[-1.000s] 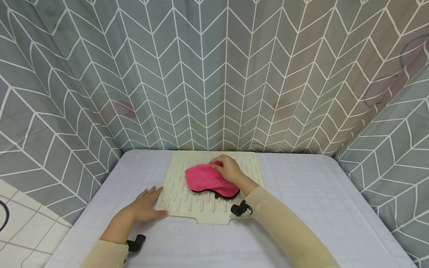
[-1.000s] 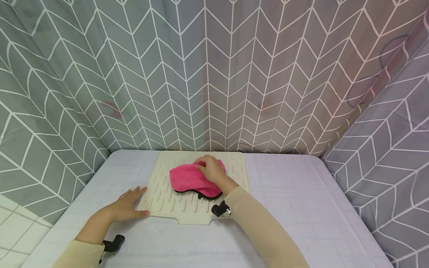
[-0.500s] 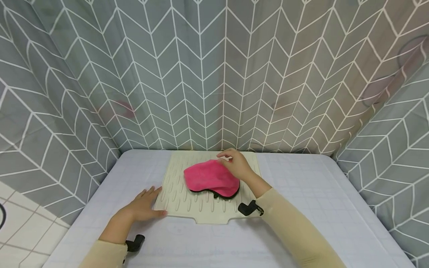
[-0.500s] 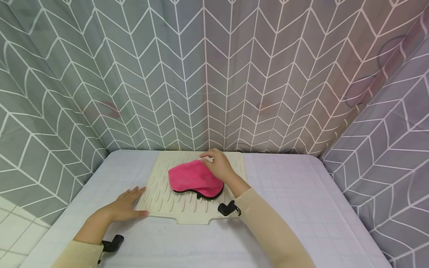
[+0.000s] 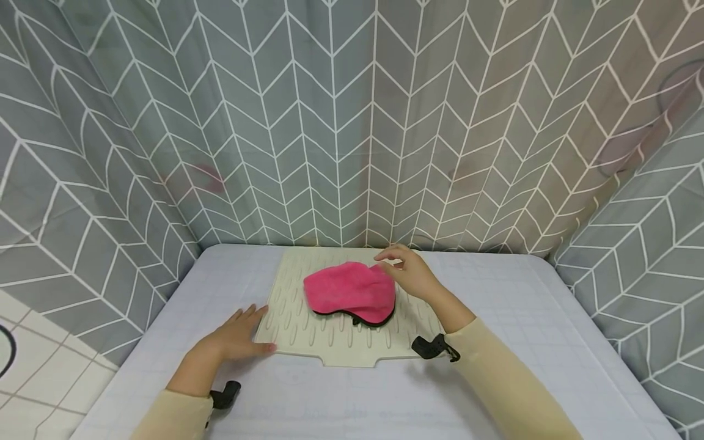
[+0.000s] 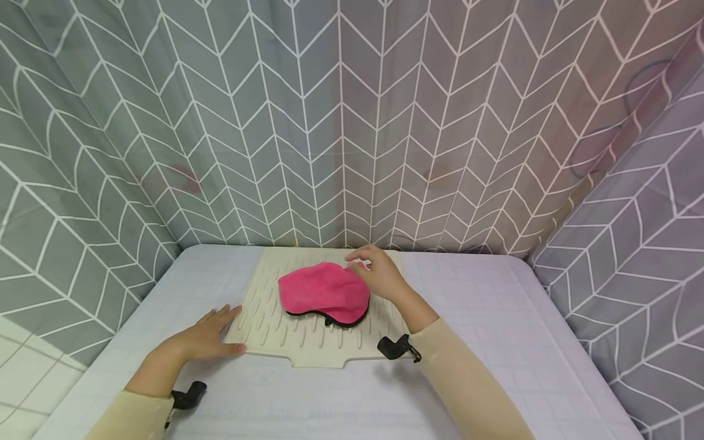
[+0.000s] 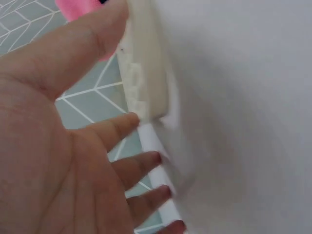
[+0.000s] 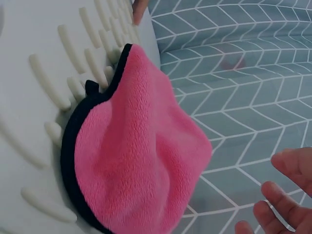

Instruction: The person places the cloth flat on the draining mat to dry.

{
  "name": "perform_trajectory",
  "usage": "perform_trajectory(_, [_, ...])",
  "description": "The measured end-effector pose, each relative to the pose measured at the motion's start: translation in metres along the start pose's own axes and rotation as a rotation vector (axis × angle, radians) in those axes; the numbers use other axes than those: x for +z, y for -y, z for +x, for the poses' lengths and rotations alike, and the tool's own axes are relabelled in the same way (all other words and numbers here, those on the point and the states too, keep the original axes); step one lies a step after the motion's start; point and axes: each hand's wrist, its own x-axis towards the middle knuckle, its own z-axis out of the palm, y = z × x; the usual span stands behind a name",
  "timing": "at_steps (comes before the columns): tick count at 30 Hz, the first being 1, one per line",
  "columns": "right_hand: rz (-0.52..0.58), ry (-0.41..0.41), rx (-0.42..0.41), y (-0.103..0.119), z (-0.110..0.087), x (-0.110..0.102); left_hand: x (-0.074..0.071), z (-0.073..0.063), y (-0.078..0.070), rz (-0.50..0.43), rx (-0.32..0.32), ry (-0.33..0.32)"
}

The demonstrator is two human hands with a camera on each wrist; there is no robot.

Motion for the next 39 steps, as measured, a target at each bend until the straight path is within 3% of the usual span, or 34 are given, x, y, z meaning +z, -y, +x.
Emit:
perform_trajectory(8, [0.013, 0.046, 0.032, -0.008, -0.011, -0.011, -0.01, 0.017, -0.016, -0.077, -0.019, 0.041])
perform_trajectory(18, [0.044, 0.064, 0.061, -0.021, -0.025, -0.015, -0.015, 0.031, -0.038, -0.171, 0.084, -0.037])
perform_trajectory(23, [0.057, 0.068, 0.106, -0.032, -0.032, -0.015, -0.011, 0.048, -0.045, -0.182, 0.14, -0.104])
perform_trajectory(29, [0.104, 0.106, 0.152, -0.044, -0.034, -0.008, -0.003, 0.069, -0.053, -0.168, 0.27, -0.176])
perform_trajectory(39, [0.165, 0.222, 0.17, -0.058, -0.032, 0.006, 0.003, 0.087, -0.052, -0.194, 0.284, -0.16])
